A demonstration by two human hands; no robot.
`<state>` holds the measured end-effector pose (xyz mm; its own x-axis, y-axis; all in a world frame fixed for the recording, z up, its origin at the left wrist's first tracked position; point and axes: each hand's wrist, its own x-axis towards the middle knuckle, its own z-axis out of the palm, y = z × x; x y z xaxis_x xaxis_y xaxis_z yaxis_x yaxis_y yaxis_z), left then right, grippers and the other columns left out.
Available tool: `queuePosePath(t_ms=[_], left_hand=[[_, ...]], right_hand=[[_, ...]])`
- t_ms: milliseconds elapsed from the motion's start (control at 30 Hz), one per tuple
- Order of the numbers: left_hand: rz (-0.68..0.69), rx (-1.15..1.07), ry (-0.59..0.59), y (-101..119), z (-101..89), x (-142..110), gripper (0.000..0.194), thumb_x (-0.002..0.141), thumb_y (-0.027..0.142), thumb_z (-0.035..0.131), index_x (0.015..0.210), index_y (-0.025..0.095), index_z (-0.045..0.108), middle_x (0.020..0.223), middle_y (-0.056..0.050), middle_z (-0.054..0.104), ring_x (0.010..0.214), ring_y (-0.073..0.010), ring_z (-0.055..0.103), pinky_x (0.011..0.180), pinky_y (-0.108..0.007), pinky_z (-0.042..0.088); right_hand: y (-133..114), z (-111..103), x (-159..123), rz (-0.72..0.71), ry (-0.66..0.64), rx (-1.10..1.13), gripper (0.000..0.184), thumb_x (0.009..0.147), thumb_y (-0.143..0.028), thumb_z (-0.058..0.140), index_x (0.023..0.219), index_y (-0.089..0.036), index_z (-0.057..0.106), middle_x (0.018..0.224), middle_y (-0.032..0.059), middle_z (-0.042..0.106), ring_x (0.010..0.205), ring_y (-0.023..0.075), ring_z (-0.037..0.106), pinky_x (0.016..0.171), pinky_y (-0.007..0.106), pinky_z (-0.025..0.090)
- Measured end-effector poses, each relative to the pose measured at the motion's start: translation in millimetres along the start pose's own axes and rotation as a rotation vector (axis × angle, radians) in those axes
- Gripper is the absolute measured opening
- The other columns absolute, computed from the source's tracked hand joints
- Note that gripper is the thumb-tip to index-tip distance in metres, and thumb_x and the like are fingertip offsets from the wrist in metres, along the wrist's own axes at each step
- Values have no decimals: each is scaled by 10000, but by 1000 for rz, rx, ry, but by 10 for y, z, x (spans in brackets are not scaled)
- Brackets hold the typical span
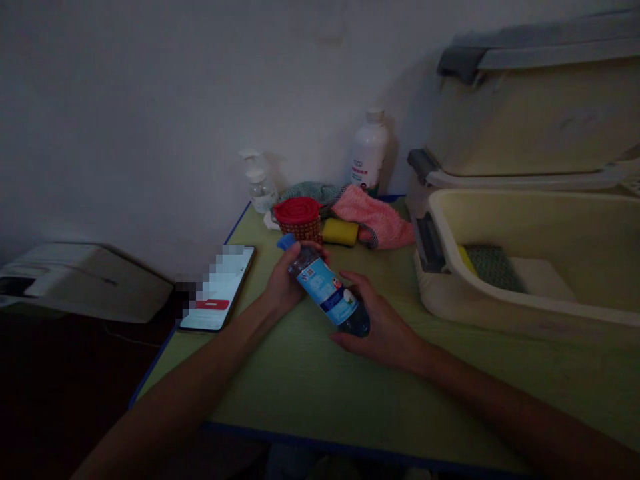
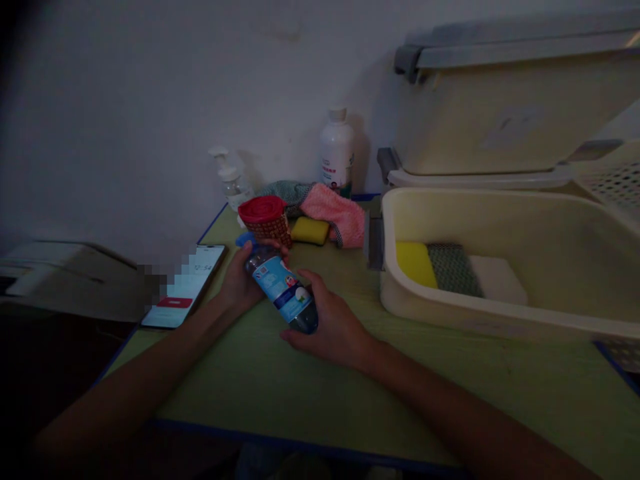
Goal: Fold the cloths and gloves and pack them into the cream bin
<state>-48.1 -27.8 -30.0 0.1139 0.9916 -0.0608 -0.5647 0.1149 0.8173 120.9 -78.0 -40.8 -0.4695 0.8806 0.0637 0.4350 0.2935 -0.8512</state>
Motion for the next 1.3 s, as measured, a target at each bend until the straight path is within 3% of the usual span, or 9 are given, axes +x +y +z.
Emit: queuePosePath(t_ms=[167,300,400,533,933,1167,1300], left_hand=[[-68,-63,4,49,-32,22,107,624,253,582,626,147,599,653,-24,612,643,-153,598,613,-270,486],[-93,-118,-81,60,-117,27,44,543,191,568,535,151,552,654,-19,581,663,-171,598,651,-311,496],[-91,-162,-121,63,-162,33,108,562,211,582,501,155,512,636,-12,546,649,-159,585,695,-322,498],[-79,-163,-76,67,-147,23,234,631,279,582,474,166,450,551,6,444,556,-128,519,681,-313,492],[-36,-162,-25,95,-82,-24,442,797,384,455,417,164,416,475,8,366,470,-99,422,567,-255,435],[-50,-200,-10,110,-64,-23,446,835,374,453,444,159,444,479,1,417,484,-100,459,525,-222,419],[-95,-207,1,172,7,-80,372,822,354,477,507,157,487,512,-5,481,520,-114,519,571,-236,460]], right_hand=[[-4,0,-8,-64,26,-26,670,645,-255,662,1241,-195,361,1092,87,595,917,233,598,775,380,474],[26,9,-25,-150,89,-75,629,640,-198,628,1227,-194,401,1141,98,576,1001,243,578,845,394,460],[43,19,-35,-200,110,-113,599,660,-200,618,1226,-199,421,1130,101,567,1014,244,567,861,407,455],[35,28,-43,-246,98,-134,584,685,-192,605,1235,-196,408,1122,108,551,1022,244,554,870,416,452],[-58,41,-69,-225,9,-207,608,718,-195,581,1292,-157,386,1179,139,500,1020,244,555,900,418,445],[-55,35,-34,-233,24,-183,635,701,-157,583,1298,-139,365,1225,162,507,1088,254,539,937,429,421],[-219,-42,-89,-220,31,-177,652,679,-147,589,1292,-156,367,1237,148,524,1079,253,554,894,401,451]])
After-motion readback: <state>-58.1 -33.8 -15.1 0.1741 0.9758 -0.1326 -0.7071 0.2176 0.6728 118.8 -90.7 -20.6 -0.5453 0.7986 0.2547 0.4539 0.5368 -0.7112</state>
